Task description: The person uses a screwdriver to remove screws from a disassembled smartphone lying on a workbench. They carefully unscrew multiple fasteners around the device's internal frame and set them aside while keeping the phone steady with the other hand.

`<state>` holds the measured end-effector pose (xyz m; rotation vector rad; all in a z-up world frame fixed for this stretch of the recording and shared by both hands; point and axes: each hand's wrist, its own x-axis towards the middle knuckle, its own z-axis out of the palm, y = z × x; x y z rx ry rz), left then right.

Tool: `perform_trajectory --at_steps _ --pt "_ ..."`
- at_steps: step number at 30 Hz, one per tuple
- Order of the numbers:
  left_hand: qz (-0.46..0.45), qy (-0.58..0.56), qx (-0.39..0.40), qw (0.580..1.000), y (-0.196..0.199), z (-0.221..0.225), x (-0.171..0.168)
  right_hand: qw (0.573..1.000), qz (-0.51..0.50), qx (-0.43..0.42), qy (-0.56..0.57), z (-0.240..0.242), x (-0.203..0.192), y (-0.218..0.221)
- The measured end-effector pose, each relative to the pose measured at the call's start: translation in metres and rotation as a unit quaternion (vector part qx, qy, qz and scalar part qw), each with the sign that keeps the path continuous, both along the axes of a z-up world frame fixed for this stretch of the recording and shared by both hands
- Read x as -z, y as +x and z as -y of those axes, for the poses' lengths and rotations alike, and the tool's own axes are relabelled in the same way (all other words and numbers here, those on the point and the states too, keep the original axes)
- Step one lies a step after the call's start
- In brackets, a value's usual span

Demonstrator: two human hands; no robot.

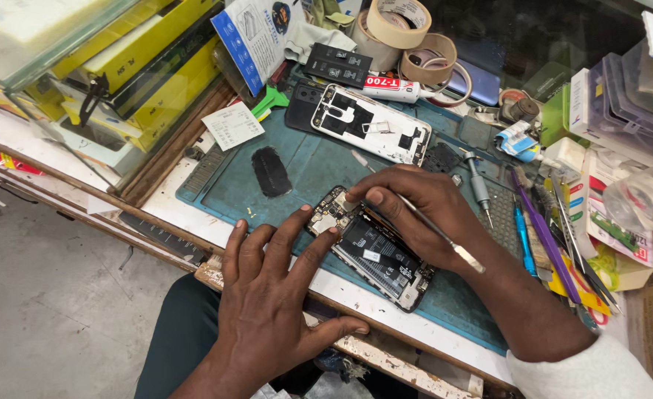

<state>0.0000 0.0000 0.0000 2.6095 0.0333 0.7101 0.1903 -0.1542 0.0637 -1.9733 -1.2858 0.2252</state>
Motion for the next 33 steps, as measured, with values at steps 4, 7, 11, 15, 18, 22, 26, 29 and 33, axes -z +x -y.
perform_trajectory --at_steps 4,7,11,15,18,22,26,29,33 --pt "0.006 0.001 -0.007 1.000 -0.001 0.000 -0.004 0.992 0.109 -0.007 -0.060 -0.004 -0.002 -0.003" --pt "0.002 -0.003 -0.007 1.000 -0.001 0.001 -0.006 0.993 0.101 -0.013 -0.057 -0.003 -0.005 -0.002" --pt "0.004 0.001 -0.009 1.000 0.000 0.002 -0.007 0.998 0.028 0.006 -0.057 0.004 -0.017 0.000" --pt "-0.004 -0.006 -0.004 1.000 -0.002 0.000 -0.011 0.975 0.084 0.047 -0.201 0.005 -0.036 -0.010" --pt "0.000 -0.009 0.002 1.000 -0.001 -0.001 -0.011 0.945 0.114 0.050 -0.302 0.005 -0.046 -0.027" --pt "-0.003 -0.013 -0.001 1.000 -0.002 -0.001 -0.010 0.945 0.117 0.037 -0.303 0.000 -0.052 -0.037" --pt "-0.008 -0.015 0.002 1.000 -0.001 0.000 -0.009 0.948 0.099 0.045 -0.298 0.000 -0.054 -0.035" --pt "-0.014 -0.012 0.005 1.000 0.000 0.000 -0.008 0.950 0.102 0.039 -0.294 0.001 -0.052 -0.033" --pt "-0.013 -0.001 0.005 1.000 -0.001 0.000 -0.009 0.950 0.101 0.038 -0.292 0.003 -0.051 -0.031"
